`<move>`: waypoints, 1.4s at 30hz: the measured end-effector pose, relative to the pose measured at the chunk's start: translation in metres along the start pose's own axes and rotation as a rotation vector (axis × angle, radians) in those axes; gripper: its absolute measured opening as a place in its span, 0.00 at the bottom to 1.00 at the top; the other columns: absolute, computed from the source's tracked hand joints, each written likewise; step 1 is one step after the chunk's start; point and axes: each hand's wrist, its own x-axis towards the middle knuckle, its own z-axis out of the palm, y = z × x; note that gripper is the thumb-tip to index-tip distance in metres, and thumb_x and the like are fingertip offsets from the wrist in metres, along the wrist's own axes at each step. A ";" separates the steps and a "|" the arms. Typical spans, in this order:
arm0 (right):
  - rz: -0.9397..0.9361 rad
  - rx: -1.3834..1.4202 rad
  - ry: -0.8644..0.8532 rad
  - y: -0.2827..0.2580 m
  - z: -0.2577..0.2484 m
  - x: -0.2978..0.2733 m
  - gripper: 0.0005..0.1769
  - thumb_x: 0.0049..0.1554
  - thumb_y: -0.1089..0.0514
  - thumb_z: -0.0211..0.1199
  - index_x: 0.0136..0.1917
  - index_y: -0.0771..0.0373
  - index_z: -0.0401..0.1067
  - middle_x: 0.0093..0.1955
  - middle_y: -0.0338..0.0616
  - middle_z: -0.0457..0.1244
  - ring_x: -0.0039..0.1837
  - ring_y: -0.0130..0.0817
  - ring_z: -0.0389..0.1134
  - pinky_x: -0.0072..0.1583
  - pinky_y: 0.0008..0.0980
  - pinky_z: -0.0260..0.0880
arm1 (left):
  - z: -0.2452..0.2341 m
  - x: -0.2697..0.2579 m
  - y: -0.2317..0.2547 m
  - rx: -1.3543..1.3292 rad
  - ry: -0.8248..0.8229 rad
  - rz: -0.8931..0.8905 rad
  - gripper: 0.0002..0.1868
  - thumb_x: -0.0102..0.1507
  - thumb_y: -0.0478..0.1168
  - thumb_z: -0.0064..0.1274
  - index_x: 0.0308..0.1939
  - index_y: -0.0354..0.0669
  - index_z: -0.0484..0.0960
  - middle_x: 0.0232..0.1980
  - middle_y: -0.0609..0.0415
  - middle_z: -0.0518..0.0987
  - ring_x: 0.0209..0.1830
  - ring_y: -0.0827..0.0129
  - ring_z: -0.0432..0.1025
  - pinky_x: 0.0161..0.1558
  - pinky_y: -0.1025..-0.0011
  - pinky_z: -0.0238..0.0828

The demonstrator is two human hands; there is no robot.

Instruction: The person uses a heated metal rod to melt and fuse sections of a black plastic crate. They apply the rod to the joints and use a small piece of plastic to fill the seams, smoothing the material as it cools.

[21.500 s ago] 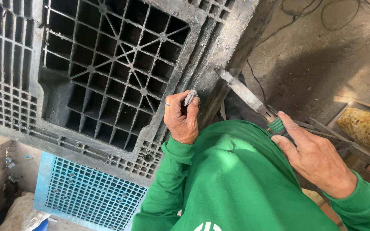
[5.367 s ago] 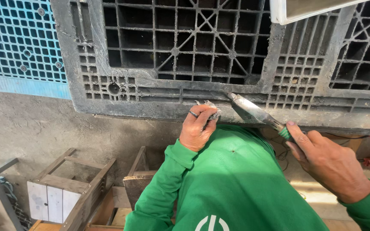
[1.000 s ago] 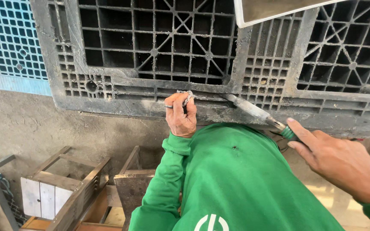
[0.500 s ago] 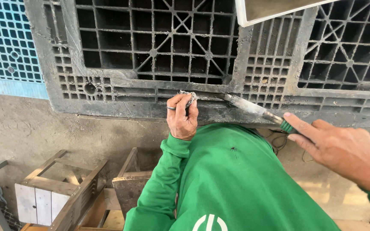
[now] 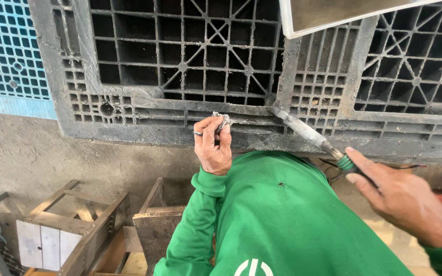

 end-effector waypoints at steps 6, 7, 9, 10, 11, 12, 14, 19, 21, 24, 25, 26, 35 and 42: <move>0.155 0.125 -0.038 -0.030 0.027 -0.007 0.36 0.55 0.48 0.60 0.76 0.54 0.61 0.54 0.54 0.70 0.49 0.55 0.72 0.48 0.44 0.73 | -0.005 0.035 -0.001 -0.001 -0.039 0.093 0.10 0.70 0.34 0.57 0.56 0.38 0.79 0.55 0.52 0.75 0.41 0.75 0.70 0.40 0.78 0.71; 0.165 0.101 -0.048 -0.033 0.030 -0.004 0.36 0.56 0.48 0.59 0.76 0.54 0.61 0.53 0.54 0.70 0.48 0.55 0.72 0.47 0.44 0.72 | -0.004 0.043 -0.005 -0.009 -0.042 0.069 0.10 0.70 0.34 0.57 0.55 0.37 0.80 0.55 0.52 0.75 0.41 0.75 0.70 0.39 0.78 0.71; 0.192 0.000 -0.070 -0.041 0.030 -0.002 0.37 0.57 0.46 0.60 0.78 0.52 0.60 0.48 0.51 0.69 0.43 0.53 0.71 0.44 0.44 0.70 | 0.000 0.058 -0.011 -0.024 -0.042 0.026 0.10 0.70 0.34 0.57 0.54 0.37 0.80 0.54 0.52 0.75 0.40 0.75 0.71 0.38 0.79 0.70; 0.207 -0.079 -0.080 -0.045 0.029 -0.002 0.38 0.57 0.45 0.60 0.79 0.51 0.60 0.45 0.49 0.69 0.41 0.50 0.71 0.42 0.43 0.69 | 0.001 0.059 -0.011 -0.028 -0.044 0.016 0.10 0.70 0.34 0.57 0.54 0.37 0.80 0.54 0.52 0.75 0.39 0.76 0.69 0.38 0.79 0.69; 0.222 -0.156 -0.091 -0.049 0.026 -0.002 0.38 0.58 0.43 0.61 0.79 0.49 0.60 0.42 0.47 0.69 0.38 0.48 0.70 0.39 0.42 0.68 | 0.001 0.059 -0.011 -0.031 -0.046 0.005 0.10 0.69 0.34 0.58 0.54 0.37 0.80 0.54 0.51 0.75 0.38 0.76 0.68 0.37 0.79 0.69; 0.226 -0.283 -0.142 -0.050 0.021 -0.001 0.38 0.59 0.41 0.60 0.79 0.48 0.58 0.41 0.43 0.67 0.37 0.43 0.69 0.39 0.40 0.68 | 0.001 0.060 -0.011 -0.033 -0.047 -0.005 0.10 0.69 0.33 0.58 0.54 0.37 0.81 0.54 0.51 0.75 0.37 0.77 0.66 0.37 0.79 0.68; 0.235 -0.536 -0.254 -0.049 0.013 -0.003 0.36 0.62 0.37 0.56 0.80 0.45 0.55 0.38 0.36 0.62 0.36 0.34 0.66 0.39 0.36 0.67 | 0.003 0.061 -0.011 -0.054 -0.047 0.000 0.10 0.70 0.33 0.58 0.54 0.37 0.80 0.55 0.52 0.75 0.41 0.76 0.69 0.39 0.80 0.70; -0.100 -0.764 -0.020 -0.040 -0.013 -0.007 0.40 0.57 0.54 0.58 0.82 0.62 0.62 0.42 0.38 0.58 0.39 0.33 0.63 0.40 0.29 0.65 | 0.001 0.060 -0.014 -0.047 -0.065 0.006 0.10 0.69 0.33 0.58 0.55 0.38 0.80 0.56 0.53 0.75 0.45 0.77 0.70 0.39 0.80 0.70; -0.112 -0.925 -0.126 -0.047 -0.020 -0.002 0.42 0.55 0.57 0.58 0.83 0.59 0.61 0.44 0.36 0.57 0.39 0.29 0.62 0.39 0.25 0.64 | 0.001 0.059 -0.014 -0.062 -0.070 -0.002 0.10 0.69 0.33 0.58 0.55 0.39 0.80 0.55 0.53 0.75 0.44 0.76 0.70 0.40 0.79 0.70; -0.137 -1.099 -0.294 -0.060 -0.039 0.013 0.43 0.52 0.59 0.57 0.81 0.54 0.58 0.43 0.34 0.57 0.34 0.23 0.61 0.33 0.22 0.62 | 0.000 0.059 -0.015 -0.075 -0.073 -0.020 0.10 0.69 0.33 0.58 0.55 0.39 0.80 0.55 0.53 0.75 0.42 0.76 0.69 0.39 0.79 0.69; -0.169 -1.116 -0.323 -0.065 -0.044 0.016 0.43 0.53 0.61 0.57 0.82 0.55 0.56 0.42 0.35 0.56 0.34 0.24 0.61 0.33 0.22 0.62 | 0.000 0.059 -0.015 -0.076 -0.068 -0.017 0.10 0.69 0.33 0.59 0.54 0.39 0.80 0.55 0.53 0.75 0.43 0.76 0.70 0.39 0.79 0.70; -0.201 -1.133 -0.353 -0.070 -0.047 0.019 0.43 0.54 0.62 0.57 0.83 0.56 0.55 0.41 0.36 0.56 0.34 0.24 0.61 0.32 0.22 0.62 | 0.000 0.059 -0.016 -0.076 -0.062 -0.014 0.10 0.69 0.34 0.59 0.54 0.40 0.80 0.55 0.54 0.75 0.43 0.75 0.70 0.39 0.79 0.70; -0.094 -1.121 -0.525 -0.065 -0.051 0.033 0.49 0.54 0.61 0.57 0.85 0.53 0.43 0.45 0.33 0.55 0.36 0.23 0.62 0.32 0.22 0.62 | -0.002 0.060 -0.014 -0.104 -0.075 -0.036 0.11 0.69 0.34 0.59 0.54 0.39 0.80 0.55 0.52 0.76 0.45 0.74 0.72 0.39 0.78 0.72; -0.051 -1.066 -0.629 -0.060 -0.056 0.039 0.52 0.52 0.61 0.57 0.85 0.53 0.39 0.46 0.34 0.55 0.39 0.26 0.65 0.34 0.23 0.66 | -0.003 0.061 -0.013 -0.078 -0.083 -0.038 0.11 0.69 0.35 0.59 0.54 0.39 0.81 0.55 0.52 0.76 0.46 0.73 0.73 0.40 0.78 0.74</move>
